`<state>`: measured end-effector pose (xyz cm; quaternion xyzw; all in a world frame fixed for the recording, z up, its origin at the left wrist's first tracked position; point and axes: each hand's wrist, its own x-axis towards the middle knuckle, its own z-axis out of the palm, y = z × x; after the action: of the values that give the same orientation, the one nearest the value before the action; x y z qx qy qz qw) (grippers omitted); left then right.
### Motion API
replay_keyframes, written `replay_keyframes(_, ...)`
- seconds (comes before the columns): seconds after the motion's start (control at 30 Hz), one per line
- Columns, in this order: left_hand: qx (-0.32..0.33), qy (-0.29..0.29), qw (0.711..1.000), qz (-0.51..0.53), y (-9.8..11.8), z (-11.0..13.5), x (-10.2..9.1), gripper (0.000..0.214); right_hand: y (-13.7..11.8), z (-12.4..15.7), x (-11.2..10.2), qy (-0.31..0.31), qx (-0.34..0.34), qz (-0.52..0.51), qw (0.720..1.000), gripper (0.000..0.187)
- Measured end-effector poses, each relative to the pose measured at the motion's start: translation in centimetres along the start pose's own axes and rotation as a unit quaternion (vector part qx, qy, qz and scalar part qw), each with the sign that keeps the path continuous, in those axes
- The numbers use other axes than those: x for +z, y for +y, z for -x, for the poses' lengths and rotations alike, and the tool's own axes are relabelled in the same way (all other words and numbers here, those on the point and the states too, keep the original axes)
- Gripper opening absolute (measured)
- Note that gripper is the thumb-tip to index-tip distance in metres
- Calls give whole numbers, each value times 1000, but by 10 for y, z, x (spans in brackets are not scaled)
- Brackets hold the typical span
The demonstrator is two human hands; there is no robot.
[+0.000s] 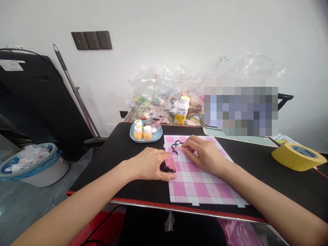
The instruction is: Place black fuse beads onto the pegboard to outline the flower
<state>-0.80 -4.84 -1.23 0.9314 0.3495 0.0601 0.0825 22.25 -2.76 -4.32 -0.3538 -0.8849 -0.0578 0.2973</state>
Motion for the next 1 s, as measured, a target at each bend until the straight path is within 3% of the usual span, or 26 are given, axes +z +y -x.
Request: replay_keyframes(1.0,1,-13,1000,-15,0,0,-1,64,0,0,1,-8,-2,-9,1000,19)
